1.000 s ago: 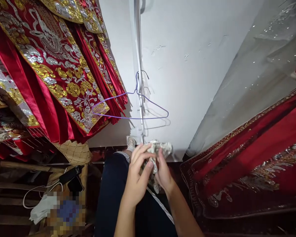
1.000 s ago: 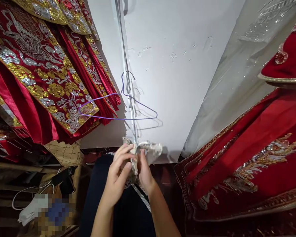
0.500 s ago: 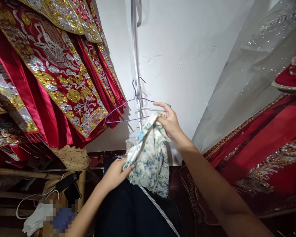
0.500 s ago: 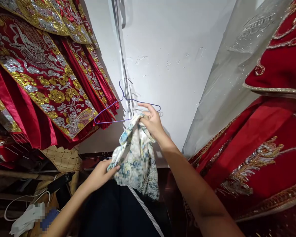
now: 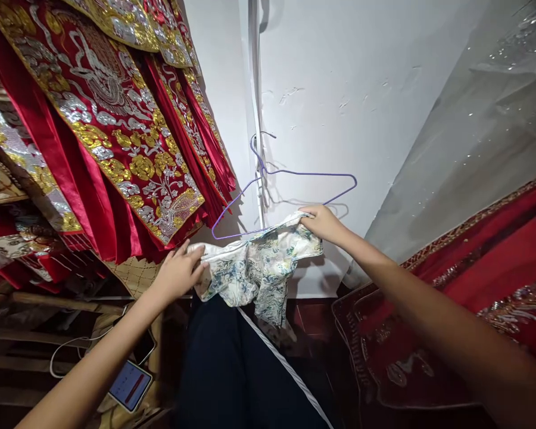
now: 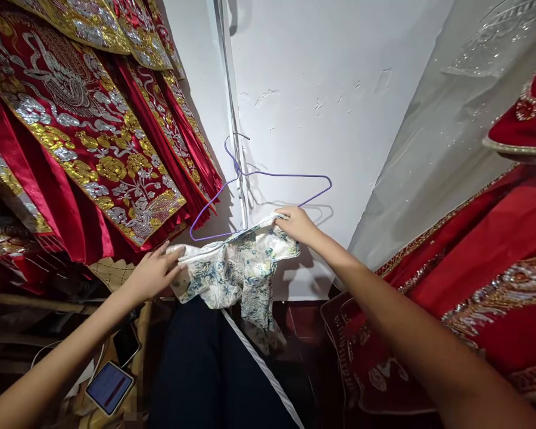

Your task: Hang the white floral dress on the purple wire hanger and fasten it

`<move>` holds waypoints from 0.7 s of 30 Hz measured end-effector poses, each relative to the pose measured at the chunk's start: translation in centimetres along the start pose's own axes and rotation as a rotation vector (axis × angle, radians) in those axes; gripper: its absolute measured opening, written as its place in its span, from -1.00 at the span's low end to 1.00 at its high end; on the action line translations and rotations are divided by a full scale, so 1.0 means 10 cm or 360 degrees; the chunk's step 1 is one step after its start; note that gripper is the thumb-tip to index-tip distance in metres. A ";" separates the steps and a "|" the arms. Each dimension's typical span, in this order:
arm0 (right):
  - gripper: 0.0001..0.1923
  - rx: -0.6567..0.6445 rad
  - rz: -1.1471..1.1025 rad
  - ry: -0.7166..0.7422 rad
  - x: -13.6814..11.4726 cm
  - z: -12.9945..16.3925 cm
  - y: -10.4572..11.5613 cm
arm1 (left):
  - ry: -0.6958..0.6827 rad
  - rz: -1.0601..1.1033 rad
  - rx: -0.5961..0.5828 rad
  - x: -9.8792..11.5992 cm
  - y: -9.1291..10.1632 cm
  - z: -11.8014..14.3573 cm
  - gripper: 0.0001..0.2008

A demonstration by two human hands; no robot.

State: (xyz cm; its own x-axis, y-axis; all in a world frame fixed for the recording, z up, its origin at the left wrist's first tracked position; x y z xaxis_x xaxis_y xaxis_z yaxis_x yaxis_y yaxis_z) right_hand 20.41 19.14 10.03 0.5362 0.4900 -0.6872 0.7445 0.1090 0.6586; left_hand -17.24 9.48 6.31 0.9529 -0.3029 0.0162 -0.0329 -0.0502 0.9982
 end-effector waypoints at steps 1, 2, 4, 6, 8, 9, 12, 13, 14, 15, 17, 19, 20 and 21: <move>-0.81 0.0016 0.0018 -0.0014 -0.03 0.04 0.04 | -0.0025 0.0039 0.0080 0.02 0.09 -0.06 -0.59; -0.81 0.0024 0.0015 -0.0023 -0.06 0.08 0.07 | -0.0088 0.0088 0.0176 0.08 0.19 -0.13 -0.62; -0.81 0.0000 -0.0049 -0.0023 -0.14 0.15 0.04 | -0.0270 0.0217 0.0408 0.25 0.41 -0.23 -0.65; -0.81 -0.0090 -0.0160 0.0013 -0.26 0.21 -0.07 | -0.0380 0.0421 0.0644 0.41 0.62 -0.33 -0.64; -0.80 -0.0171 -0.0250 0.0089 -0.41 0.27 -0.20 | -0.0382 0.0678 0.0815 0.48 0.77 -0.45 -0.63; -0.80 -0.0199 -0.0260 0.0132 -0.49 0.30 -0.25 | -0.0371 0.0802 0.0868 0.48 0.81 -0.51 -0.64; -0.64 -0.0230 -0.0126 0.0168 -0.63 0.38 -0.26 | -0.0355 0.1027 0.0846 0.37 0.87 -0.72 -0.66; -0.53 -0.0191 -0.0054 0.0128 -0.63 0.40 -0.20 | -0.0347 0.1043 0.0797 0.32 0.87 -0.77 -0.66; -0.43 -0.0100 0.0014 0.0070 -0.61 0.42 -0.10 | -0.0340 0.1038 0.0736 0.26 0.87 -0.82 -0.67; -0.35 0.0047 0.0080 0.0008 -0.57 0.45 0.04 | -0.0337 0.1019 0.0677 0.21 0.87 -0.85 -0.67; -0.28 0.0379 0.0195 -0.0082 -0.48 0.49 0.34 | -0.0345 0.0992 0.0595 0.13 0.88 -0.87 -0.67; -0.34 0.0563 0.0253 -0.0115 -0.42 0.53 0.58 | -0.0353 0.1001 0.0558 0.09 0.90 -0.87 -0.66; -0.40 0.0593 0.0264 -0.0116 -0.40 0.54 0.66 | -0.0348 0.1007 0.0549 0.08 0.91 -0.87 -0.66; -0.45 0.0606 0.0268 -0.0107 -0.40 0.56 0.71 | -0.0336 0.1010 0.0547 0.07 0.92 -0.87 -0.66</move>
State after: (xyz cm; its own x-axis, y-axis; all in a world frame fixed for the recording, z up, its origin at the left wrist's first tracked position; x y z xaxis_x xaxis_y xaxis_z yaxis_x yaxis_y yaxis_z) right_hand 25.74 13.05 15.72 0.6782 0.4148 -0.6066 0.7314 -0.3011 0.6118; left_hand -14.24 17.04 16.02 0.6427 -0.5472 0.5362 -0.6816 -0.0889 0.7263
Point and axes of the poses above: each hand's wrist, its own z-axis away from the middle knuckle, its own y-axis out of the back of the hand, x = y × z, the point moved 5 cm from there along -z, towards the middle knuckle, and after that the axes turned 10 degrees about -x, right-handed, at the moved point
